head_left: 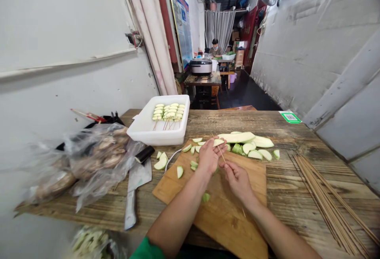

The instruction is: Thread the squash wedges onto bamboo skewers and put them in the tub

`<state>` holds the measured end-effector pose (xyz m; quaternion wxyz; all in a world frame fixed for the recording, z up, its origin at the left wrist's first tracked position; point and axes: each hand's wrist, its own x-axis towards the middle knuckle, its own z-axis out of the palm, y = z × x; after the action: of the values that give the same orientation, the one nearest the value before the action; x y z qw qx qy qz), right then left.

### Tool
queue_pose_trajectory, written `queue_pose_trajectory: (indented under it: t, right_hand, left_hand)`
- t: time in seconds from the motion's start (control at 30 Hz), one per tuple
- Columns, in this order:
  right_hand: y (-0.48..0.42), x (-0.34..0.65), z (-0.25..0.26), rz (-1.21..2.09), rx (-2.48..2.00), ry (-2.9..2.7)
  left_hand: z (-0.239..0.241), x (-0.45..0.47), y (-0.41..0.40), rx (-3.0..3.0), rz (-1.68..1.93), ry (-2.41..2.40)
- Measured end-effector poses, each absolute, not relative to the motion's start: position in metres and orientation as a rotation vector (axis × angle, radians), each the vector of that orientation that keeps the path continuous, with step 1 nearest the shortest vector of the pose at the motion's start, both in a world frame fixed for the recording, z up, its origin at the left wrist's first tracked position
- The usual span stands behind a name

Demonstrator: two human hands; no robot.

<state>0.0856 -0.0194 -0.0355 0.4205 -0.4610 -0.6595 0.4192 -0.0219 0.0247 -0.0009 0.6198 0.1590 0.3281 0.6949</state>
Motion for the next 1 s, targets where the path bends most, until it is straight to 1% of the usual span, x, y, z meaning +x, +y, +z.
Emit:
queue_pose_trajectory:
  t: [0.1, 0.27, 0.5, 0.57, 0.67, 0.73, 0.8, 0.87, 1.0]
  right_hand:
    - [-0.020, 0.086, -0.034, 1.026, -1.159, -1.663]
    - [-0.016, 0.088, -0.025, 0.994, -1.136, -1.625]
    - [-0.010, 0.092, -0.020, 0.917, -1.142, -1.555]
    - [-0.009, 0.092, -0.021, 0.875, -1.157, -1.557]
    - [-0.008, 0.092, -0.024, 0.812, -1.171, -1.566]
    - [-0.008, 0.092, -0.027, 0.800, -1.191, -1.573]
    - [-0.007, 0.092, -0.029, 0.811, -1.216, -1.587]
    - [-0.007, 0.092, -0.031, 0.826, -1.229, -1.609]
    - [-0.007, 0.091, -0.034, 0.850, -1.238, -1.629]
  left_hand:
    - [0.000, -0.018, 0.023, 0.370, 1.609, 0.761]
    - [0.000, -0.004, 0.015, 0.434, 1.509, 0.866]
    - [-0.009, 0.016, 0.009, 0.733, 1.452, 0.968]
    - [-0.004, 0.003, 0.012, 0.942, 1.442, 1.157]
    - [0.009, -0.039, 0.016, 1.492, 1.398, 1.505]
    - [0.015, -0.072, 0.017, 1.855, 1.204, 1.675]
    - [0.013, -0.100, 0.017, 2.080, 0.947, 1.686]
    - [0.005, -0.117, 0.017, 2.155, 0.849, 1.609]
    - [-0.008, -0.125, 0.020, 1.952, 0.971, 1.423]
